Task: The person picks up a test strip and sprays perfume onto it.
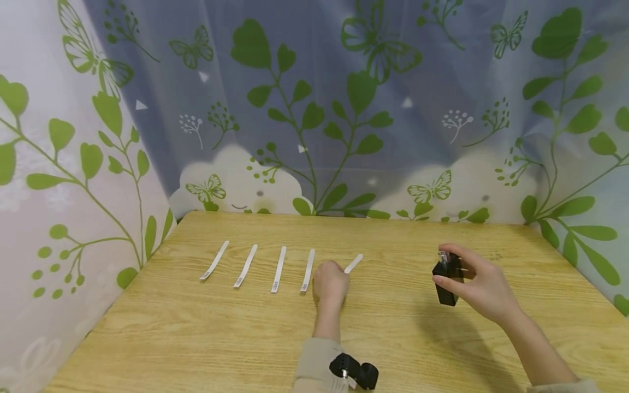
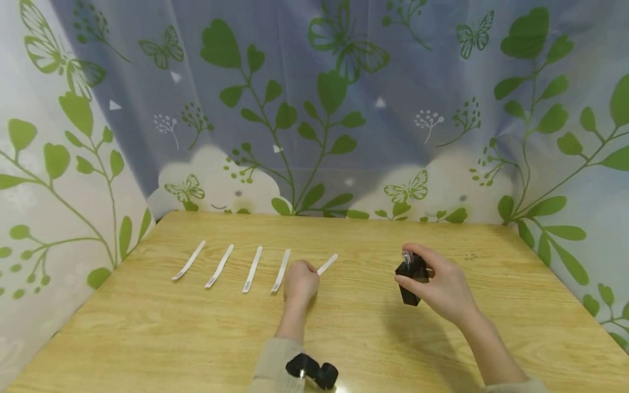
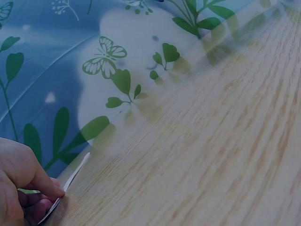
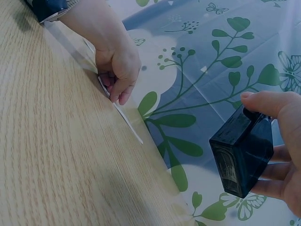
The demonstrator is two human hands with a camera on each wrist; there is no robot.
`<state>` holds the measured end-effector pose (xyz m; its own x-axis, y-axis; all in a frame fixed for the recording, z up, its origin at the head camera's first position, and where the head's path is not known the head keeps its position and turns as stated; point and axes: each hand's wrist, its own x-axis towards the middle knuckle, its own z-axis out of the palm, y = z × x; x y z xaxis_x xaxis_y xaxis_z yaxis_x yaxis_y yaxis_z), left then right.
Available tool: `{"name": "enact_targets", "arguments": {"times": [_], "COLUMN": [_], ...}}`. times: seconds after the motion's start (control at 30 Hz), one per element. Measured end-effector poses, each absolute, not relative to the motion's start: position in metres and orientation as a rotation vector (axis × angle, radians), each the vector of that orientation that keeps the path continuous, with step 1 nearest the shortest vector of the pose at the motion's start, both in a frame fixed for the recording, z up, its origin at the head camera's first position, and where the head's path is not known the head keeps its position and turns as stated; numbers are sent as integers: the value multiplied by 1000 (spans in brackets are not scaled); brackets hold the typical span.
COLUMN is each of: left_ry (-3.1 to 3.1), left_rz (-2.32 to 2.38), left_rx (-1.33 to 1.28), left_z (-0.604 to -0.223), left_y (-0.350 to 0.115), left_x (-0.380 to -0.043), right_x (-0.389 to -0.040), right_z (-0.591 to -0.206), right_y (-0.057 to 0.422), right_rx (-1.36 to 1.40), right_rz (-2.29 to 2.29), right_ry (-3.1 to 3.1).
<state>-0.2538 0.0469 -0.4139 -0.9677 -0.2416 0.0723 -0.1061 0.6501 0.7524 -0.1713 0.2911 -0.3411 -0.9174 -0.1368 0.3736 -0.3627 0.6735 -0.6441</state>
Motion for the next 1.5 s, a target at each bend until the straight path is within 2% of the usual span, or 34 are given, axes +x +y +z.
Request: {"name": "enact_targets", "arguments": {"times": [0.67, 1.5], "left_ry": [-2720, -2320], "left_rz": [-1237, -1822], "left_rx": [237, 276], "left_z": [-413, -414], "left_y": [45, 46], "left_x": [-250, -258], "right_x": [-172, -172], "right_z": [-344, -346], "right_y": [291, 292], "right_rx": [419, 380], "right_rz": [1129, 1155], "right_ry": [-2591, -2626]}}
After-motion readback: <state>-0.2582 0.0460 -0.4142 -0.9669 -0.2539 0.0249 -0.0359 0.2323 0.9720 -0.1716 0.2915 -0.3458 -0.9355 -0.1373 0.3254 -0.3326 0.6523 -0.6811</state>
